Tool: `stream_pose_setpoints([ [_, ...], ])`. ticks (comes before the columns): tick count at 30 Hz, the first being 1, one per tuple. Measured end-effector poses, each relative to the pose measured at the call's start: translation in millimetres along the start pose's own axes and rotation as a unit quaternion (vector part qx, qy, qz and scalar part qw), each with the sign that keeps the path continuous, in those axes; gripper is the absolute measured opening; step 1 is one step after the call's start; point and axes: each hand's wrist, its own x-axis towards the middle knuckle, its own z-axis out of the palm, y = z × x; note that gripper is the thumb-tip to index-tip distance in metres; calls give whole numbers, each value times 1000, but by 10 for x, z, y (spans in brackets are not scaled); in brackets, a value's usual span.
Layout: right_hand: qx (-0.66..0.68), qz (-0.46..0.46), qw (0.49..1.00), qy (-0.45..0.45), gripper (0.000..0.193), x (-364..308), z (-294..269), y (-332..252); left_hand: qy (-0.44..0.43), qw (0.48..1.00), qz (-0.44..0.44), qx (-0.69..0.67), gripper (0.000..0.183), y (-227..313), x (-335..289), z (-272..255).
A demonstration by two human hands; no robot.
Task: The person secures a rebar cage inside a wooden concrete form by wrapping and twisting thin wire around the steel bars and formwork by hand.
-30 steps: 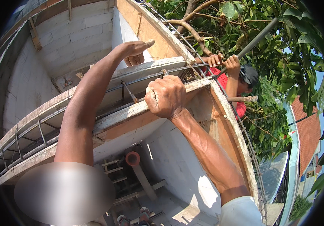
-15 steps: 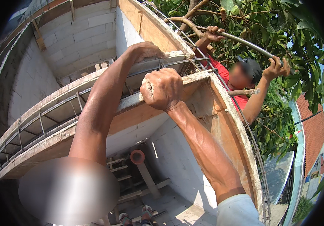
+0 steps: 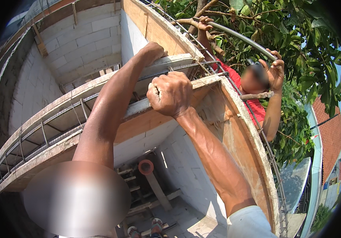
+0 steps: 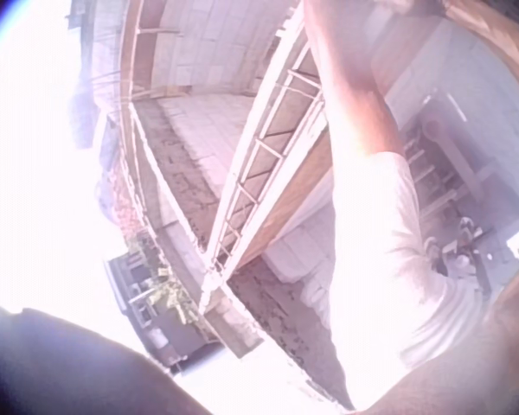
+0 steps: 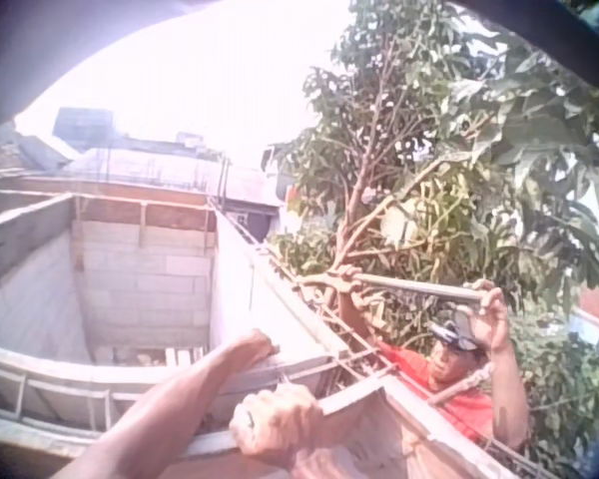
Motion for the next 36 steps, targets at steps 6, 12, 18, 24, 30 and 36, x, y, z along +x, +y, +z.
stream_pose_setpoints([
  [6,-24,0,999,-43,21,-68,-66,95,3,999,30,15,30,52,77,155],
  [12,-83,8,977,-197,31,94,-96,-70,111,989,78,67,25,-287,435,197],
  [18,-106,218,948,-207,49,470,-216,424,88,992,89,0,39,-120,316,232],
  [24,-120,189,887,-404,26,919,-126,908,102,991,81,1,23,-128,329,192],
  [30,56,201,869,-449,33,1163,-154,1116,91,981,157,73,34,-318,462,113],
  [36,-86,149,907,-384,26,987,-287,1383,84,989,120,27,35,-159,410,198],
])
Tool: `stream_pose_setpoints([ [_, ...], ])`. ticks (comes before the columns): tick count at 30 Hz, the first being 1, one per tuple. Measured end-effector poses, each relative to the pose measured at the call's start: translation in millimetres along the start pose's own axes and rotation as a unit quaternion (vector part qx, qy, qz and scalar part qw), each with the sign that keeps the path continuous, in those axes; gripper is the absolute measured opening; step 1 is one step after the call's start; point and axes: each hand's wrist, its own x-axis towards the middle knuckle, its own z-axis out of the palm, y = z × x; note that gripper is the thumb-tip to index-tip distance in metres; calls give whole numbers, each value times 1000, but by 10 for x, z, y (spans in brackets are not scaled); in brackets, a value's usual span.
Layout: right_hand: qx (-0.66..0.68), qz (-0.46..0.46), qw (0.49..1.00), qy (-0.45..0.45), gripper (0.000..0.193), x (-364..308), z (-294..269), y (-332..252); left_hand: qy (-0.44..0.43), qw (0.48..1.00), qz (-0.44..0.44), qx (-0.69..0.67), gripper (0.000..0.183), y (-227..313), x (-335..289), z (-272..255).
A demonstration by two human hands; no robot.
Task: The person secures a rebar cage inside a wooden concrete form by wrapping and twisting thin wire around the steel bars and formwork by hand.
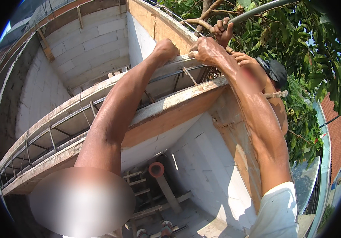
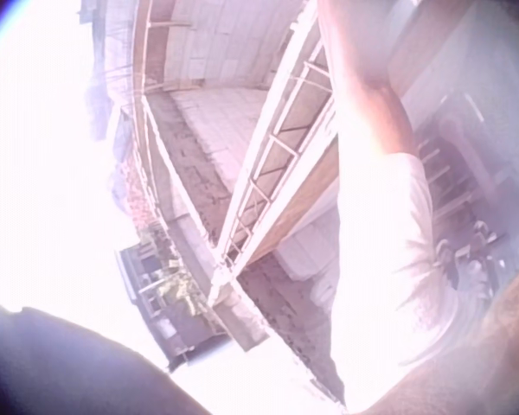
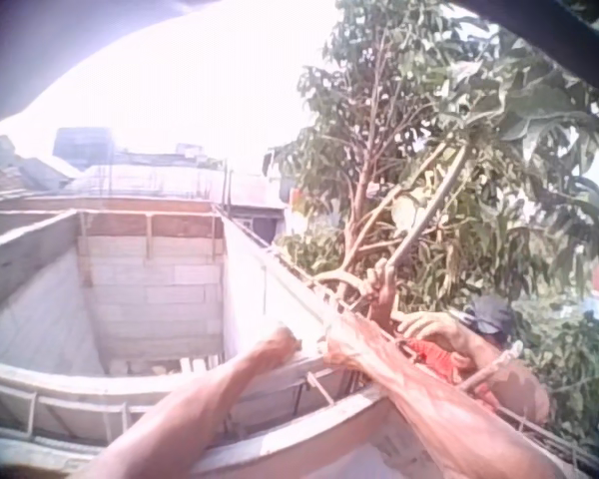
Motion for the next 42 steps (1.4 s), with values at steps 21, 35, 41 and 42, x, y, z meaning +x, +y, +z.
stream_pose_setpoints([
  [21,20,42,967,250,23,-384,586,-383,-29,981,-73,-180,24,-12,-37,-30],
  [35,-32,-36,974,220,38,-313,559,-404,19,979,-186,-85,42,66,-76,-143],
  [41,-28,-20,968,248,32,-309,538,-370,45,986,-109,-119,33,206,-300,-212],
  [42,1,-13,966,257,29,-303,537,-403,22,973,-97,-206,29,165,-352,-289],
])
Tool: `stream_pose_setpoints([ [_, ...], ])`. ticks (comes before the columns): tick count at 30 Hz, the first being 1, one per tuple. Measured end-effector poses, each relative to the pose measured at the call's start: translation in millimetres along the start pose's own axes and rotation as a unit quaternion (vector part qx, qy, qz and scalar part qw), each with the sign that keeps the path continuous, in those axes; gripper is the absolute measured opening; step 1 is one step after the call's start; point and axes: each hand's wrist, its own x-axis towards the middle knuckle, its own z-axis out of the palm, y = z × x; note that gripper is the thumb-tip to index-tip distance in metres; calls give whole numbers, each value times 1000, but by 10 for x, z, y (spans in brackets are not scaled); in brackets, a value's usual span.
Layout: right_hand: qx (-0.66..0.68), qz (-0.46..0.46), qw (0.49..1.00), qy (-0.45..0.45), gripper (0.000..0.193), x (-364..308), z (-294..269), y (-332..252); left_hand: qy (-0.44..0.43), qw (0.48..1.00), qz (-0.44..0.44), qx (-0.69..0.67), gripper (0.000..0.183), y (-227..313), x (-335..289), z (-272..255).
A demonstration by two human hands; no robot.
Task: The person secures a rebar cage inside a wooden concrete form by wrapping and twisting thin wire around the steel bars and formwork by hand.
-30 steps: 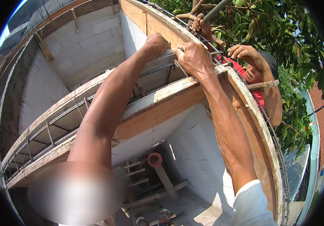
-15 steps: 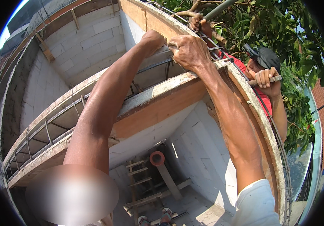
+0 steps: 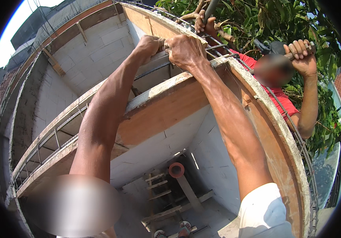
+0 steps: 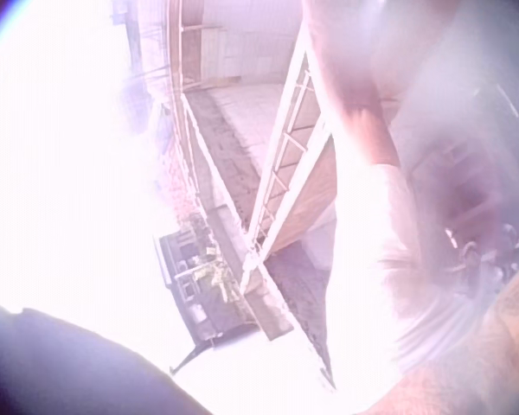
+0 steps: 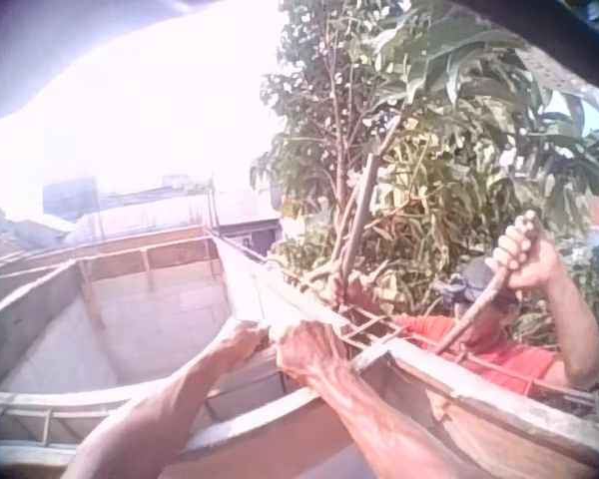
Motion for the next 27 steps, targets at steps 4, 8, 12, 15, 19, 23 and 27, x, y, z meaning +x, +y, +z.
stream_pose_setpoints([
  [4,-7,9,999,43,15,-60,33,48,-29,997,50,50,27,214,-568,-80],
  [8,43,22,997,56,18,-19,56,93,-29,987,115,108,38,96,-579,-61],
  [12,68,56,994,63,20,-133,-65,66,-83,985,130,82,41,89,-618,-173],
  [15,74,43,993,85,17,-161,-77,97,-104,976,155,113,41,144,-552,-230],
  [19,39,30,992,117,17,-240,-102,135,-98,956,205,187,38,182,-517,-153],
  [23,35,-17,994,98,16,-290,-135,103,-96,945,227,216,35,111,-519,-204],
  [27,-70,-115,990,45,15,6,-419,-55,-92,940,225,238,32,245,-556,-211],
])
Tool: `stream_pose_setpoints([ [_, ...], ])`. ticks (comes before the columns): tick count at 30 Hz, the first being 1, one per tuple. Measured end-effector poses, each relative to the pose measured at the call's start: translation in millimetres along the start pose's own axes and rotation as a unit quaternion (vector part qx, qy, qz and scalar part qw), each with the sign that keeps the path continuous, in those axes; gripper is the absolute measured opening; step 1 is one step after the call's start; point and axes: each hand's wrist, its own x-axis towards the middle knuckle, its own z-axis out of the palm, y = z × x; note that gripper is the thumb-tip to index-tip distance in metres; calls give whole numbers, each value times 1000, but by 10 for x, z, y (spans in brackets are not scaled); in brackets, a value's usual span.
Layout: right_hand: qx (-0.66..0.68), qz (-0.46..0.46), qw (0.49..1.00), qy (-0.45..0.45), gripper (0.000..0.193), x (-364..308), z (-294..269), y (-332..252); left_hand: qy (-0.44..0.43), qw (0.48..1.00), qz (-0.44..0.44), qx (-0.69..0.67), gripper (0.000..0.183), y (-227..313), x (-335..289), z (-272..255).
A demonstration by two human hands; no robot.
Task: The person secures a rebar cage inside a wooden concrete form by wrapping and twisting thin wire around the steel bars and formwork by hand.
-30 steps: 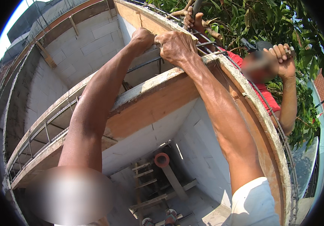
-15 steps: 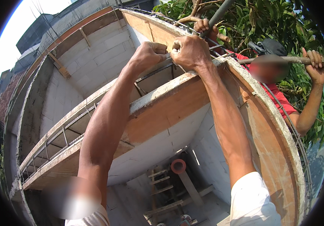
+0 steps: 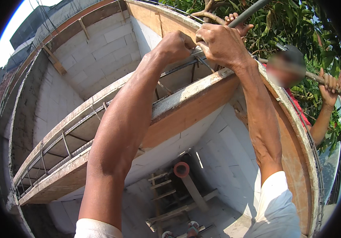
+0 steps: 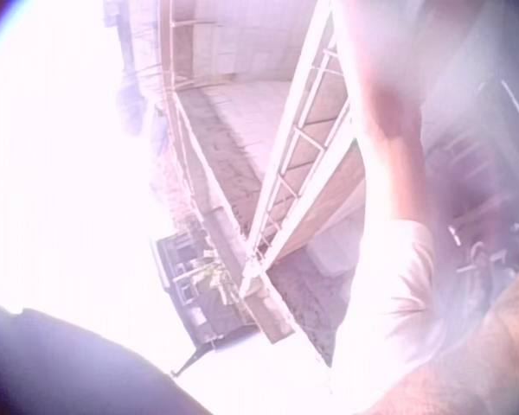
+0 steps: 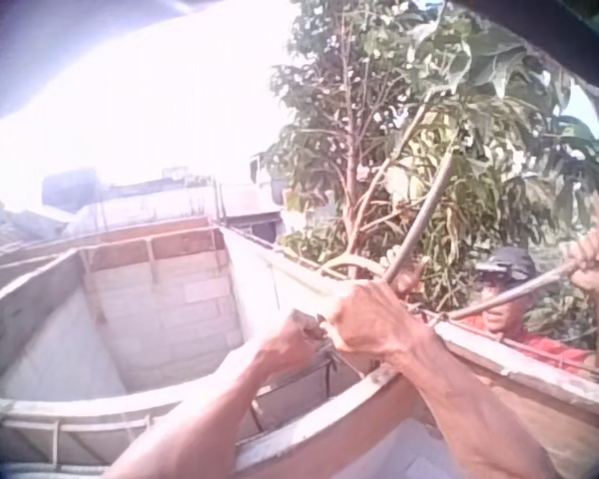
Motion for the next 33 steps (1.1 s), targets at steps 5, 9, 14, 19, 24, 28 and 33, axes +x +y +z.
stream_pose_setpoints([
  [5,-7,-32,999,-9,14,323,162,181,0,1000,-4,20,26,-64,47,69],
  [9,14,-84,993,-83,14,295,22,128,12,1000,-11,10,28,-78,52,86],
  [14,-65,-47,993,-92,19,402,-1,-87,8,998,-56,-4,34,-107,44,60],
  [19,-13,6,999,-51,15,442,240,194,-31,997,-38,-58,44,-131,39,29],
  [24,46,41,997,-52,18,335,326,353,-20,993,-66,-96,43,-91,98,143],
  [28,41,-31,995,-80,9,400,13,-81,-11,989,-98,-112,41,-208,53,15],
  [33,33,-49,989,-136,11,529,115,-89,-12,983,-80,-163,41,-151,-48,-7],
])
